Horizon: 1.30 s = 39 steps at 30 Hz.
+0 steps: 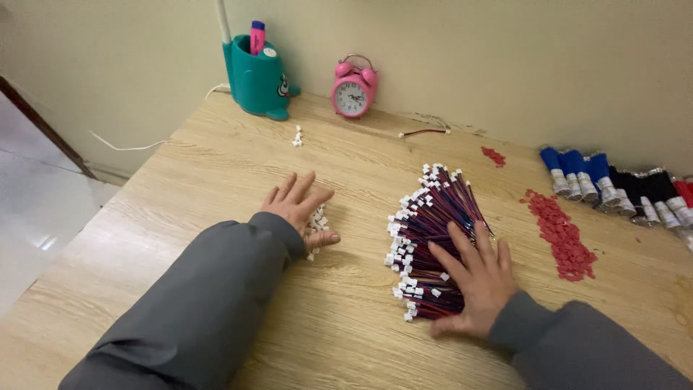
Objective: The person assembles wire harnesses by inserting small white plastic connectors onto the ends of multi-colored wires. They handle a large bundle of pre-assembled wires, then pick up a new bundle of red wires, separate a few strands, and attach connectors to them.
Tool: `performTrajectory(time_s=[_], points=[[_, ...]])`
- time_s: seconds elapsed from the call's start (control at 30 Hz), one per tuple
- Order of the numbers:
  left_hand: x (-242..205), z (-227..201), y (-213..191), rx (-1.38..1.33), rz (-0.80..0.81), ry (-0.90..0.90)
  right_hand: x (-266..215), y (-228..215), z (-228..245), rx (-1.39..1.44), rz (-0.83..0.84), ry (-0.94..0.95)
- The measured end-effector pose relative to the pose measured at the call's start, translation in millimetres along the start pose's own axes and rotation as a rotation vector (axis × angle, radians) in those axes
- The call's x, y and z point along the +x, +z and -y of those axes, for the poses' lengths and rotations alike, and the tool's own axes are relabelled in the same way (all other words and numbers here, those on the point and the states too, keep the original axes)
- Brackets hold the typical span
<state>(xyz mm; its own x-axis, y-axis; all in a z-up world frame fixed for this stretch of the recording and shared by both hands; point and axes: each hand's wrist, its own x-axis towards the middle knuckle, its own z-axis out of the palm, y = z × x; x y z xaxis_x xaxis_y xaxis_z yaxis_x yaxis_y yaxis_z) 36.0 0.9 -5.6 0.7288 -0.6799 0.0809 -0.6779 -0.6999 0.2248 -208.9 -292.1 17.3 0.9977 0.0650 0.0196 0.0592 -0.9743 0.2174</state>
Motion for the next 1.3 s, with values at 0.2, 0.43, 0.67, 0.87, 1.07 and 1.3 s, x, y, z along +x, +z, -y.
performTrajectory(time_s=[0.2, 0.43, 0.67, 0.87, 1.07, 1.3], points=[[10.4, 8.0, 34.0, -0.027, -0.04, 0.163, 30.2, -7.0, -15.6, 0.143, 0.019, 0.048], [-16.1, -7.1, 40.8, -0.094, -0.117, 0.348, 52.1, 18.0, -37.8, 0.246, 0.098, 0.121], [-62.0, -52.6, 36.2, -0.213, -0.213, 0.609, 63.9, 19.9, -39.8, 0.175, 0.099, 0.147], [-82.2, -83.5, 34.1, -0.261, -0.168, 0.624, 66.5, -10.0, -30.2, 0.236, 0.248, 0.179], [-80.9, -98.0, 21.2, -0.267, -0.166, 0.591, 69.0, -21.2, -68.8, 0.306, 0.244, 0.22], [-70.0, -89.5, 26.7, -0.253, -0.044, 0.543, 52.6, -12.7, -48.2, 0.332, 0.38, 0.163]])
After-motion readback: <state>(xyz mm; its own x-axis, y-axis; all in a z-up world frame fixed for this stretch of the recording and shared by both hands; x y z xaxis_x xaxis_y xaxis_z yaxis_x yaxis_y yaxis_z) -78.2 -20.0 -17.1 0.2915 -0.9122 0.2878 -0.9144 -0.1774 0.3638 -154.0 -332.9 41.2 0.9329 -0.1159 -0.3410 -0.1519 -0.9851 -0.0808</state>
